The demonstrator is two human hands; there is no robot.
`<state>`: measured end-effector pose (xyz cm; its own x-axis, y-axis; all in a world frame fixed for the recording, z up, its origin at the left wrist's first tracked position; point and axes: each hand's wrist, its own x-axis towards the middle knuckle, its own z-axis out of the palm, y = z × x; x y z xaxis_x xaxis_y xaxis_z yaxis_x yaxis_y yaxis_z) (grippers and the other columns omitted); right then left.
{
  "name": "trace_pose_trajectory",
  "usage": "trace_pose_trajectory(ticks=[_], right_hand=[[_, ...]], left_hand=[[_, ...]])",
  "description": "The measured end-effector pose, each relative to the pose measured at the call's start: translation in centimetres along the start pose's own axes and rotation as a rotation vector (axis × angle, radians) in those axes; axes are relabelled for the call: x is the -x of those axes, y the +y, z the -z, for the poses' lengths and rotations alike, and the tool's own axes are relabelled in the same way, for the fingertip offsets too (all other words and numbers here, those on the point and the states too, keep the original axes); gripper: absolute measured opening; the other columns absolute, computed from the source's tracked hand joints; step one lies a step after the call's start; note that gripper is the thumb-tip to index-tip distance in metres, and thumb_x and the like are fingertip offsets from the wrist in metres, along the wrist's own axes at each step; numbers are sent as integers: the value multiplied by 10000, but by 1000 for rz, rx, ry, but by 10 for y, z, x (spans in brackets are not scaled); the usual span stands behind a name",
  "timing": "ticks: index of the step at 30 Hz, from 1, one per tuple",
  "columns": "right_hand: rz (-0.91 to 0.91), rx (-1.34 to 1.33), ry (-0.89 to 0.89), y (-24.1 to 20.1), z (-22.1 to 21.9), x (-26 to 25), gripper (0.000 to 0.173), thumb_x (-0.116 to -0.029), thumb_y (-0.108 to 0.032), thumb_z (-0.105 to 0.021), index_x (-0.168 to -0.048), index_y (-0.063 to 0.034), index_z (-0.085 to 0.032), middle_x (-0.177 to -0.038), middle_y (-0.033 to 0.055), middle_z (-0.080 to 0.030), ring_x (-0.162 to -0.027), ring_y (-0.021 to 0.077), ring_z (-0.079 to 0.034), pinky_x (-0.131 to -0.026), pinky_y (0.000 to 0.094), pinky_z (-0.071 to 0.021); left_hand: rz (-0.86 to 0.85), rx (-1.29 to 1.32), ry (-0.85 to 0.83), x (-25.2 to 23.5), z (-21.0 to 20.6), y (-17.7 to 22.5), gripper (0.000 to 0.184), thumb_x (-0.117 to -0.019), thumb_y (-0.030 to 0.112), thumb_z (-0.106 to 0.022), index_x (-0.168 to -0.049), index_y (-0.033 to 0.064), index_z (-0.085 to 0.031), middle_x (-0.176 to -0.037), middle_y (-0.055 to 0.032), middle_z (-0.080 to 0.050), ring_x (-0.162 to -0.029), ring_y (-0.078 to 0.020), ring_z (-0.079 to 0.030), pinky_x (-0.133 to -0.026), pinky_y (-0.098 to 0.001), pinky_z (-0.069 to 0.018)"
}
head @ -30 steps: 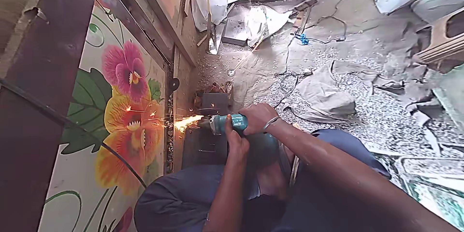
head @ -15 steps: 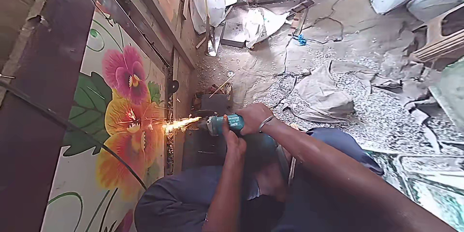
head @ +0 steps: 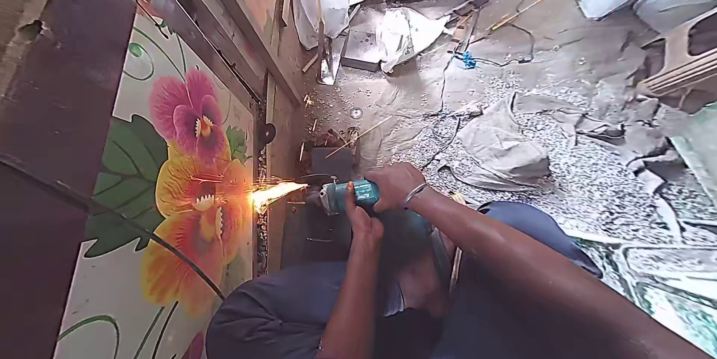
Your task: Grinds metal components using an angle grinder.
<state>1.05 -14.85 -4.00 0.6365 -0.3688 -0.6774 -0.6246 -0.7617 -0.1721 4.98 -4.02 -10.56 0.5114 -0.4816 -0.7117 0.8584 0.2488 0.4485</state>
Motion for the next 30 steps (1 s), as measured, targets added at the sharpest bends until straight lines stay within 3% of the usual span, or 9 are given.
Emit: trace_pose_trajectory(ticks=[7, 13, 24, 30], right_hand=[[-45, -29, -8, -4, -5, 10, 668, -751, -559, -768, -1278, -172, -634, -1078, 167, -720, -996, 396, -696, -791, 627, -520], [-108, -75, -18, -9, -10, 21, 672, -751, -567, -777, -1270, -163, -636, -1092, 180, -715, -1010, 405, -692, -785, 628, -521], [-17, -28, 5, -3, -3, 5, 649, -760, -544, -783, -1261, -157, -640, -1102, 178, -714, -1018, 406, -689, -797, 639, -518], [-89, -64, -4, -10, -9, 20, 687, -756, -577, -772, -1276, -148, -642, -1128, 183, -712, -1043, 406, -685, -820, 638, -518]], left_hand=[[10, -40, 22, 8, -1, 4, 279, -1063, 328, -462, -1123, 78, -571, -920, -96, -648, -817, -198, -672, -735, -395, -587], [49, -42, 11, 17, -2, 6, 264, -1081, 315, -419, -1095, 89, -554, -864, -79, -648, -751, -178, -679, -666, -358, -595], [-17, 1, -17, 8, -3, 4, 250, -1074, 301, -417, -1067, 98, -561, -845, -65, -654, -744, -164, -684, -665, -350, -602], [35, -35, -9, 13, 0, 6, 269, -1066, 324, -441, -1072, 84, -561, -860, -85, -648, -749, -189, -675, -671, -379, -595]])
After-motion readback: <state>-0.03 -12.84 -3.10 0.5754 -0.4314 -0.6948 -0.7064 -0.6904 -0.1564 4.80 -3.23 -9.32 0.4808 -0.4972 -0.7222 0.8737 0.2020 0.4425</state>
